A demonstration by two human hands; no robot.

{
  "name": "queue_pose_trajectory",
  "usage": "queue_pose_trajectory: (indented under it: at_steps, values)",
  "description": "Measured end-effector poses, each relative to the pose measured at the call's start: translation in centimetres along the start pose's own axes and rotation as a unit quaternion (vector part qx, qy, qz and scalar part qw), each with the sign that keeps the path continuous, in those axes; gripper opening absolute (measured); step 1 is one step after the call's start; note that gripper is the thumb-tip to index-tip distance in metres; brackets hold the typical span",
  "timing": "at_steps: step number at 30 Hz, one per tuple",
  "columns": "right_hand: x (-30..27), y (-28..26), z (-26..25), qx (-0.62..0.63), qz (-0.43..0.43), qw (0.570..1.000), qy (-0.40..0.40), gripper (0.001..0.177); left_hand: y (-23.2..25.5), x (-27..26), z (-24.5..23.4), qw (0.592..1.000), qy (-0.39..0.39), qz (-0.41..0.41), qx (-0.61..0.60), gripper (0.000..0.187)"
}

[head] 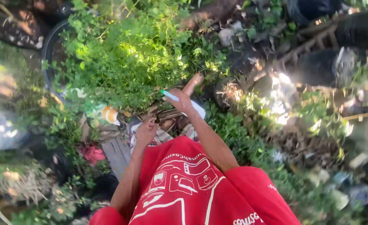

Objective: Spraying liquid from a bottle onto various plants in a garden.

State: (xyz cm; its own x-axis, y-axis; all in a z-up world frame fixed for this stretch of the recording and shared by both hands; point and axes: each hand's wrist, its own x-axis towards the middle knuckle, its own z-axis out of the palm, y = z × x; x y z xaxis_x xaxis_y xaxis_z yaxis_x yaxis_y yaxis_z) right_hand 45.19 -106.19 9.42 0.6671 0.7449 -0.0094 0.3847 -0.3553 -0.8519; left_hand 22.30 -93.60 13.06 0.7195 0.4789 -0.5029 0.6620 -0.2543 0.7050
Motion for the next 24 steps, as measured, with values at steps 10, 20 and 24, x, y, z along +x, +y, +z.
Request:
queue_pose_trajectory:
  at_steps: [10, 20, 24]
  values:
    - [3.7, 0.4, -5.8, 0.01, -0.021, 0.994, -0.11, 0.034, 8.0, -2.7, 5.5, 0.984, 0.121, -0.055, -0.12, 0.04]
    - [5.3, -0.7, -5.1, 0.082, -0.048, 0.99, -0.103, 0.031, 8.3, -0.4, 9.3, 0.972, 0.153, -0.03, -0.177, 0.034]
    - [6.7, -0.1, -3.6, 0.048, -0.074, 0.993, -0.077, 0.029, 8.8, 2.9, 10.7, 0.978, 0.122, -0.032, -0.169, 0.04]
